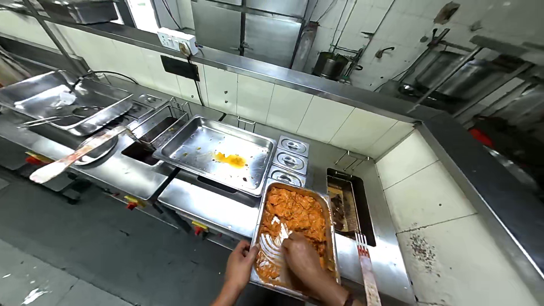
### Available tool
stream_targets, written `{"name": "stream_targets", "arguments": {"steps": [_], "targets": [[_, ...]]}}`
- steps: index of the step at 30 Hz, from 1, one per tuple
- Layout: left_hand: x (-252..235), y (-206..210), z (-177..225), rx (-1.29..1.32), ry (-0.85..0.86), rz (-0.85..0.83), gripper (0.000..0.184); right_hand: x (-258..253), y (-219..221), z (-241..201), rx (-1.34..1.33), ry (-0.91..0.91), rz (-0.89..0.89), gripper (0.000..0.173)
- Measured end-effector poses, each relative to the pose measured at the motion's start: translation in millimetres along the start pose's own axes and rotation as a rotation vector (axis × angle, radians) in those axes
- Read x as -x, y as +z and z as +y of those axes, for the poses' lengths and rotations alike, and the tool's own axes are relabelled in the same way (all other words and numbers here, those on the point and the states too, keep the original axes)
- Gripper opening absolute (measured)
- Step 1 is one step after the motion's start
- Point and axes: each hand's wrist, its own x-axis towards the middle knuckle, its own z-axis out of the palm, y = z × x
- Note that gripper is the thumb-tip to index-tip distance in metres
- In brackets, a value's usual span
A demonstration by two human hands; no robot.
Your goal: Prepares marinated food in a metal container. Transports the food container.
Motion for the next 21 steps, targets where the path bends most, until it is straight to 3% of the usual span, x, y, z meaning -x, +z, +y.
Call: {"name": "stream_targets", "arguments": {"steps": [6, 10, 14, 16, 18, 21], "targets": [[-3, 0, -2, 0.017, 0.005, -0.029, 0.040, -8, -19, 3, -0.224, 0.127, 0.086, 0.032], [-4, -1, 1, -0.029, 0.010, -0.035, 0.041, 5, 9, -4, -0.066, 0.036, 0.068, 0.027], [-4, -1, 0, -0.037, 0.014, -0.037, 0.040, 37, -12, 17, -0.126, -0.056, -0.264, 0.023], [-5, -1, -3, -0.040, 0.003, -0.037, 0.041, 39, -22, 41, -0.472, -0.004, -0.302, 0.026], [-5, -3, -4, -0.041, 0.004, -0.039, 0.041, 40, -24, 51, -1.061, 0.180, -0.171, 0.027], [-6, -2, -4, -0.030, 0.018, -0.036, 0.040, 34, -31, 33, -1.890, 0.530, 0.043, 0.032]]}}
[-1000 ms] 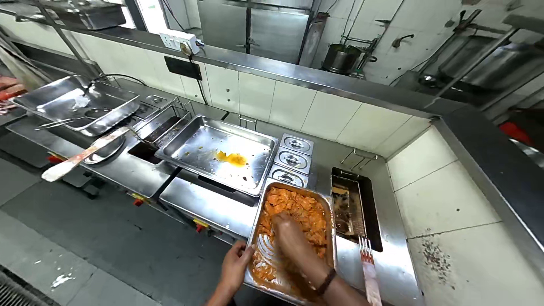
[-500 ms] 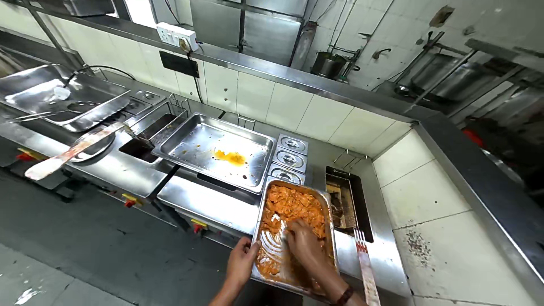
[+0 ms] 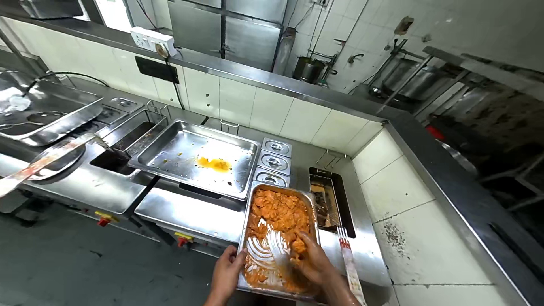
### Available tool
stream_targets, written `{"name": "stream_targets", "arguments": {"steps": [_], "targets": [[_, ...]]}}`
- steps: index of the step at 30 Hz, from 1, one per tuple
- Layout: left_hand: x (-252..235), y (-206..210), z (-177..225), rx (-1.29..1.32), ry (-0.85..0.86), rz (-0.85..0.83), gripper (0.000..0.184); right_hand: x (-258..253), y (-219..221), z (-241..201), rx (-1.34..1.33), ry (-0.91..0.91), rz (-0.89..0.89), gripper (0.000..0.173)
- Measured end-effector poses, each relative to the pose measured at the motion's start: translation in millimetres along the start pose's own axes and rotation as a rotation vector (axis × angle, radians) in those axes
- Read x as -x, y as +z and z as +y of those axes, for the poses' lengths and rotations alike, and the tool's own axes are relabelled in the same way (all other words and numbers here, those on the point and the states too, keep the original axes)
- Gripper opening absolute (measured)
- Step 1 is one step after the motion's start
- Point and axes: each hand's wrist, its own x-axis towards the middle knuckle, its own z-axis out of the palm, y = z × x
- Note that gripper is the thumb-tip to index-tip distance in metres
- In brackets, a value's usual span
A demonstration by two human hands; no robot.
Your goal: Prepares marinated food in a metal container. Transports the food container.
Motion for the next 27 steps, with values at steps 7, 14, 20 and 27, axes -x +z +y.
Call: {"name": "stream_targets", "arguments": {"steps": [7, 14, 20, 27], "targets": [[0, -1, 2, 0.013, 0.000, 0.002, 0.038, -14, 20, 10, -0.559, 0.118, -0.014, 0.039], [2, 1, 3, 0.064, 0.011, 0.014, 0.037, -13, 29, 1, -0.398, 0.119, 0.206, 0.037], [5, 2, 3, 0.085, 0.010, 0.013, 0.038, 4, 20, -14, -0.366, 0.100, -0.007, 0.022], [8, 1, 6, 0.135, 0.005, -0.002, 0.035, 3, 27, -17, -0.541, 0.056, -0.111, 0.040]]}}
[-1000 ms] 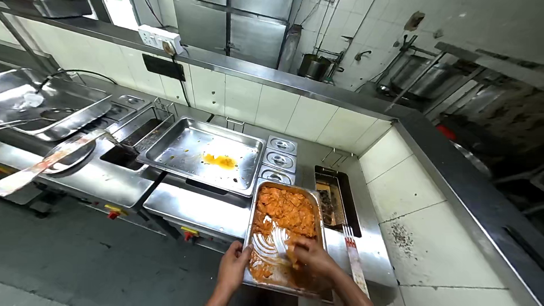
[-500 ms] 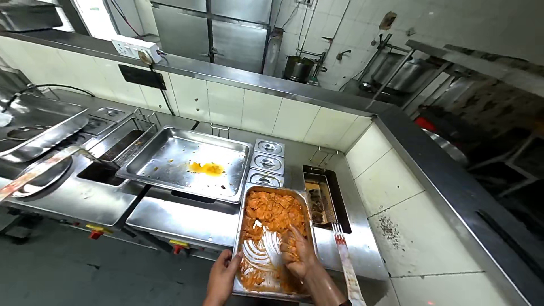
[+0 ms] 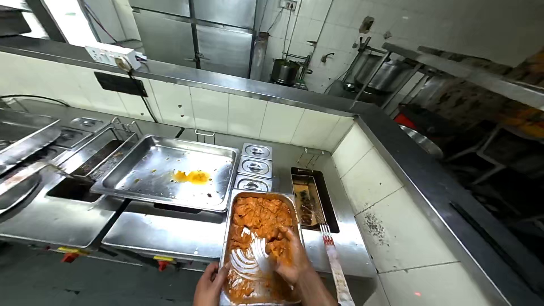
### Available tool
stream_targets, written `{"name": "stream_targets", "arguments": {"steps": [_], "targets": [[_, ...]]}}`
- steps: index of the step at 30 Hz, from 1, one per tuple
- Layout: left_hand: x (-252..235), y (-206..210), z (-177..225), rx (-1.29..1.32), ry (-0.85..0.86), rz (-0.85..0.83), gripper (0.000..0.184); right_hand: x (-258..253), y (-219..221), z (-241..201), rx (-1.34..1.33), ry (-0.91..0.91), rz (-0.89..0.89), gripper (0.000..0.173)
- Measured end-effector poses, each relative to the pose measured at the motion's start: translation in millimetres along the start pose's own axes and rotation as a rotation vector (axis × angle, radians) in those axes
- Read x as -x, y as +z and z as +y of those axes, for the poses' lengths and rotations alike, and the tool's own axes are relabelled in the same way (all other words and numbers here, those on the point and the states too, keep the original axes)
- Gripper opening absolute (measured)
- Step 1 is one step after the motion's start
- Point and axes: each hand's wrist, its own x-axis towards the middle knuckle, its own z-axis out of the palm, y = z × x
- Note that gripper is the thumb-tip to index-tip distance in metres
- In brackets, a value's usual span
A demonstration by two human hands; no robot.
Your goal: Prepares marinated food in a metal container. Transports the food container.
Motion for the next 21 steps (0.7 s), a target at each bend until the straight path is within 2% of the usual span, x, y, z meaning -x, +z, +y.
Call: {"name": "stream_targets", "arguments": {"steps": [4, 8, 10, 12, 14, 17, 21], "targets": [[0, -2, 1, -0.019, -0.005, -0.009, 0.031, 1, 0, -7, 0.028, 0.026, 0.031, 0.050], [0, -3, 1, -0.011, 0.004, -0.006, 0.029, 5, -10, -40, 0.214, -0.095, 0.064, 0.050], [0, -2, 1, -0.007, 0.005, -0.002, 0.028, -8, -17, -77, 0.523, -0.264, 0.182, 0.049], [1, -3, 2, -0.005, 0.008, -0.001, 0.029, -37, -30, -119, 0.977, -0.423, 0.359, 0.055], [3, -3, 3, -0.008, 0.007, 0.006, 0.028, -80, -52, -157, 1.298, -0.375, 0.438, 0.052], [6, -3, 4, -0.009, -0.003, 0.027, 0.028, -141, -77, -191, 1.591, -0.159, 0.484, 0.044], [10, -4, 5, -0.069, -0.033, 0.079, 0.032, -185, -91, -200, 1.773, -0.094, 0.522, 0.036]]}}
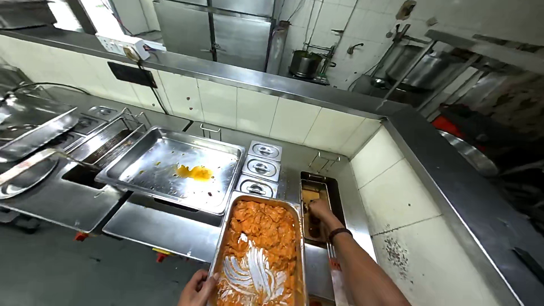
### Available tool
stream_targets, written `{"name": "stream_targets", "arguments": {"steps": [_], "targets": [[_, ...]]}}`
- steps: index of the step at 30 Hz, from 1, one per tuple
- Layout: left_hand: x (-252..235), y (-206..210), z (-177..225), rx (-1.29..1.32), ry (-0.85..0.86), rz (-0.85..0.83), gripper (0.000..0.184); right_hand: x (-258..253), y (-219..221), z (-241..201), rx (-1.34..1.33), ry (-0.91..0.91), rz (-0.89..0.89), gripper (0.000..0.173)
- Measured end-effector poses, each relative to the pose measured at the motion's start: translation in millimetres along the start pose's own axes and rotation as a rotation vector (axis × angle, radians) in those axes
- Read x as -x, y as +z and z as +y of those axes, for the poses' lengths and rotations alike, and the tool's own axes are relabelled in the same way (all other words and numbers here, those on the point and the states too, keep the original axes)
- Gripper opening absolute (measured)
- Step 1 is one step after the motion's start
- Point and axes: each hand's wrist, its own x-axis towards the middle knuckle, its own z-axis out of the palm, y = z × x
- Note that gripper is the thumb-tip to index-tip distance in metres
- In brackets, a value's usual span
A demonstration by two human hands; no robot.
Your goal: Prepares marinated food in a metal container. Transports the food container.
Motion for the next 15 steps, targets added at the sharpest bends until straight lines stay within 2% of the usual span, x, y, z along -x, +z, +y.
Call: {"name": "stream_targets", "arguments": {"steps": [3, 7, 10, 12, 15], "targets": [[1, 0, 1, -0.046, -0.019, 0.022, 0.037, -8, 2, -8, -0.055, 0.034, 0.029, 0.035], [-1, 0, -5, -0.052, -0.026, 0.047, 0.038, -6, -1, -12, -0.121, -0.030, 0.113, 0.034], [-5, 3, -5, -0.033, -0.018, 0.043, 0.037, 52, -27, -40, -0.016, -0.146, 0.222, 0.029], [-5, 3, -4, -0.006, -0.019, 0.036, 0.036, 96, -25, -52, 0.027, -0.293, 0.273, 0.025], [-8, 3, -6, -0.002, -0.005, 0.016, 0.037, 170, 7, -69, 0.100, -0.471, 0.089, 0.030]]}}
